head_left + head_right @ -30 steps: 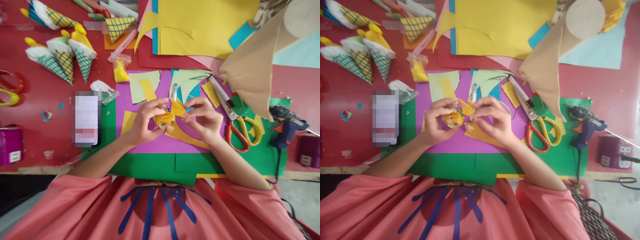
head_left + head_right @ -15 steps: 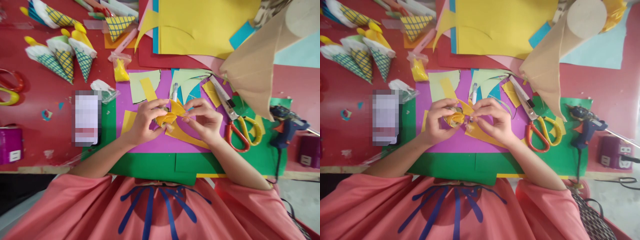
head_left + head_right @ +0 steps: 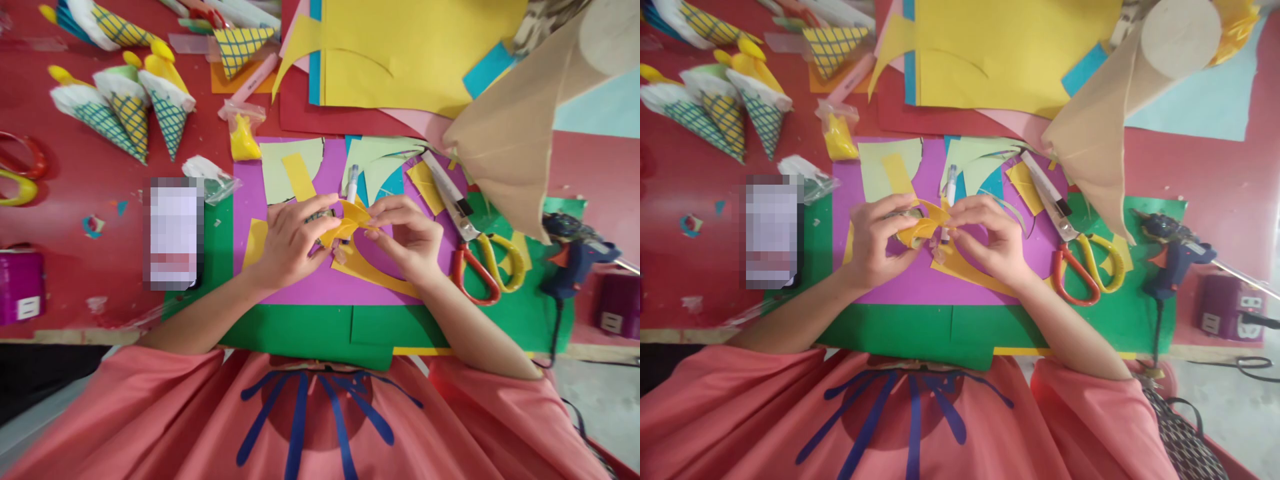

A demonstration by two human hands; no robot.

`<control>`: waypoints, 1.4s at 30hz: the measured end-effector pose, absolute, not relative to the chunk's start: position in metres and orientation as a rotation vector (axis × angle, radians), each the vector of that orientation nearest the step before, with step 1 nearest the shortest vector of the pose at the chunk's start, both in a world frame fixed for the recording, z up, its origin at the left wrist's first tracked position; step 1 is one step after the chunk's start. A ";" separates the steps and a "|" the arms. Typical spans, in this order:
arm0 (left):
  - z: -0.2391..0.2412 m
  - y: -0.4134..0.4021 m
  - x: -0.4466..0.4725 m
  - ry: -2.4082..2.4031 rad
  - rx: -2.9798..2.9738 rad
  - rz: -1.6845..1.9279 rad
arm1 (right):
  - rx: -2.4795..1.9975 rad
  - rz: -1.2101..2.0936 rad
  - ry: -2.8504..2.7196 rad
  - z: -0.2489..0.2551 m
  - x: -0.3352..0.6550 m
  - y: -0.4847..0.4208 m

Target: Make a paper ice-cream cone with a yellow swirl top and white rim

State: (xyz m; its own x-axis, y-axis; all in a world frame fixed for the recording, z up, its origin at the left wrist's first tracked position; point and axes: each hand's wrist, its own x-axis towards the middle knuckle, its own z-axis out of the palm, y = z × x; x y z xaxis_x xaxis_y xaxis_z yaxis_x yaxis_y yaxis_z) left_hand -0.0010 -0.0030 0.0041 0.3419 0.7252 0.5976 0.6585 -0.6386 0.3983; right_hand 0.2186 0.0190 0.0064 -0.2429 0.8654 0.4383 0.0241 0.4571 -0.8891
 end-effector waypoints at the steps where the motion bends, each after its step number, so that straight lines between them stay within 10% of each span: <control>1: 0.005 -0.003 -0.001 1.295 2.507 1.196 | -0.783 0.968 -1.621 0.006 0.219 0.019; 22: -0.012 0.006 -0.001 0.795 1.277 0.993 | -0.833 0.867 -1.587 0.022 0.218 0.017; 42: 0.002 0.000 0.008 0.762 1.325 0.930 | -0.951 0.932 -1.574 0.021 0.207 0.003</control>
